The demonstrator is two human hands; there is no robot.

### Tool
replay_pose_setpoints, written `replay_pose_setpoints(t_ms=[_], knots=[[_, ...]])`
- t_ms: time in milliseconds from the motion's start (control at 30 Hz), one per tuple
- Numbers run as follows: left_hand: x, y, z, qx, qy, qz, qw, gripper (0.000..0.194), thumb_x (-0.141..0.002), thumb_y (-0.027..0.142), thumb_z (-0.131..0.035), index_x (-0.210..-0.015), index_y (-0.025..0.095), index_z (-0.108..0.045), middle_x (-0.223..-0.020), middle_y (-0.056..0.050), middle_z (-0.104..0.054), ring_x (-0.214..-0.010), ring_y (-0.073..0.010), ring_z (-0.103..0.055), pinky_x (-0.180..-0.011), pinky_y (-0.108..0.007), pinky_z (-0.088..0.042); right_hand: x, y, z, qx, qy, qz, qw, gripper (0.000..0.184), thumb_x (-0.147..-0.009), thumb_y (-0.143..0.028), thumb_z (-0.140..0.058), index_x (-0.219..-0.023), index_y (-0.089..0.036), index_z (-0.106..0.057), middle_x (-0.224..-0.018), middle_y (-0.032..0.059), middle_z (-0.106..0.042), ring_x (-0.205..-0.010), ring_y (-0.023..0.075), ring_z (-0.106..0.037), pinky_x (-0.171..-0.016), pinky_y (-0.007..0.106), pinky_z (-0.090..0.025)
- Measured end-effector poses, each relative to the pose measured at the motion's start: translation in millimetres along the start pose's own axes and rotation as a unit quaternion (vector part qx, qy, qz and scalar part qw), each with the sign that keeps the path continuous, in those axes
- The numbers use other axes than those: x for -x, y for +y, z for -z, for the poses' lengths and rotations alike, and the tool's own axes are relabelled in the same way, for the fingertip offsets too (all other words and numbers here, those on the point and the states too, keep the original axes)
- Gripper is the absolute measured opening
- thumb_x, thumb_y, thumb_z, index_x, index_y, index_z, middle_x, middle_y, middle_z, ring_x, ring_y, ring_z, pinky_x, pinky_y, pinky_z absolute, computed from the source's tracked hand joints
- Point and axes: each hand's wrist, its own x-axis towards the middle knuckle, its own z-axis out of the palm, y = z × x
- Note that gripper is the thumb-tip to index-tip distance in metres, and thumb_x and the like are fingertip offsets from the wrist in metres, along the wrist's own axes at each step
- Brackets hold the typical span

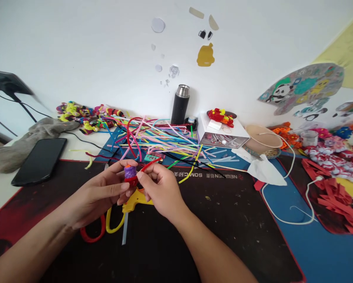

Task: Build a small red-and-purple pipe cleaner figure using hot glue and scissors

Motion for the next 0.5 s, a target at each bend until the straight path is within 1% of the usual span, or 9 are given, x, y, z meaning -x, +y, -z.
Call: replay_pose_setpoints(t_ms=[100,233,400,500], knots=[[-0.5,-0.2,-0.1,-0.02,-0.009,-0.001,1.0,0.049,-0.082,0.023,-0.098,-0.124,0.027,-0.074,-0.093,0.001,-0.069,-0.066,-0.0083,-0.058,-0.058,-0.019,-0.049,0.1,0.6,0.3,0.0,0.003,0.008,1.0,0.027,-0.094,-0.044,-0.076,-0.086,-0.022,-0.064,-0.056,-0.01,-0.053,-0.042,0.0079,-0.047,-0.044,0.022,-0.036],[-1.6,-2.7,0.1,-0.049,-0.007,-0.002,0.999,0.049,-0.083,0.025,-0.097,-0.125,0.027,-0.07,-0.095,0.001,-0.069,-0.069,-0.0097,-0.057,-0.059,-0.021,-0.05,2.3,1.3,-1.0,0.022,0.012,0.025,0.999,0.027,-0.096,-0.043,-0.075,-0.085,-0.022,-0.064,-0.055,-0.0094,-0.053,-0.043,0.0088,-0.047,-0.046,0.022,-0.036],[-2.2,-4.7,-0.8,-0.09,-0.007,0.003,0.996,0.046,-0.086,0.031,-0.095,-0.123,0.025,-0.068,-0.091,0.002,-0.068,-0.068,-0.0104,-0.055,-0.06,-0.022,-0.05,4.9,0.4,-3.9,0.07,0.036,0.06,0.995,0.025,-0.097,-0.041,-0.076,-0.084,-0.022,-0.065,-0.058,-0.0084,-0.053,-0.046,0.0094,-0.048,-0.048,0.023,-0.035],[-2.4,-4.7,-0.7,-0.092,0.0,0.006,0.996,0.046,-0.087,0.033,-0.094,-0.123,0.025,-0.068,-0.088,0.002,-0.066,-0.069,-0.011,-0.055,-0.06,-0.022,-0.049,5.1,-0.6,-3.8,0.086,0.06,0.077,0.991,0.025,-0.097,-0.041,-0.074,-0.083,-0.022,-0.065,-0.057,-0.0086,-0.051,-0.045,0.0096,-0.046,-0.047,0.024,-0.034]])
